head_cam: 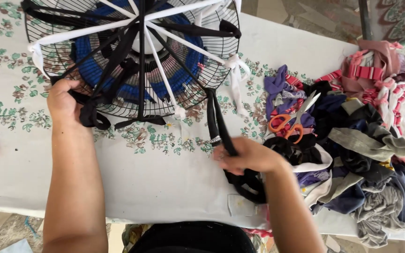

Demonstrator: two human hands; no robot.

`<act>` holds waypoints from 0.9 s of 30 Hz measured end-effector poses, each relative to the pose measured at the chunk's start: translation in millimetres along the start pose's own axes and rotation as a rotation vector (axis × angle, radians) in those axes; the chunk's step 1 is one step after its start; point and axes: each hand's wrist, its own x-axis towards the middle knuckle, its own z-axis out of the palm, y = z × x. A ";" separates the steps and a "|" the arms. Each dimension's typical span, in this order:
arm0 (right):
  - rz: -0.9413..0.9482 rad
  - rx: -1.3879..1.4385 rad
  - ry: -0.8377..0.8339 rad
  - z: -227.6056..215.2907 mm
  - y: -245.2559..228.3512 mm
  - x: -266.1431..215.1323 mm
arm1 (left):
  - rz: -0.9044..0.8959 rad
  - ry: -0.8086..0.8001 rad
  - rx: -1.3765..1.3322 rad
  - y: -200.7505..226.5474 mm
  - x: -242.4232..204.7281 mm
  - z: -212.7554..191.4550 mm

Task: Weaving and tying fabric strips through a circular metal grid to create a handmade rug.

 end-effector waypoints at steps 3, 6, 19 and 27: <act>0.083 -0.279 0.161 -49.6 27.9 -46.5 | 0.014 -0.025 0.013 2.2 -7.2 8.8; 0.405 -0.725 0.716 -76.5 7.2 -71.2 | -0.008 -0.048 0.026 1.6 -4.9 6.8; -1.070 0.522 0.481 -24.3 -94.8 -29.7 | -0.076 -0.053 0.226 14.2 -0.2 2.0; 0.100 -0.625 0.766 -7.6 -37.2 -61.3 | 0.361 -0.039 0.378 9.9 -1.2 -12.5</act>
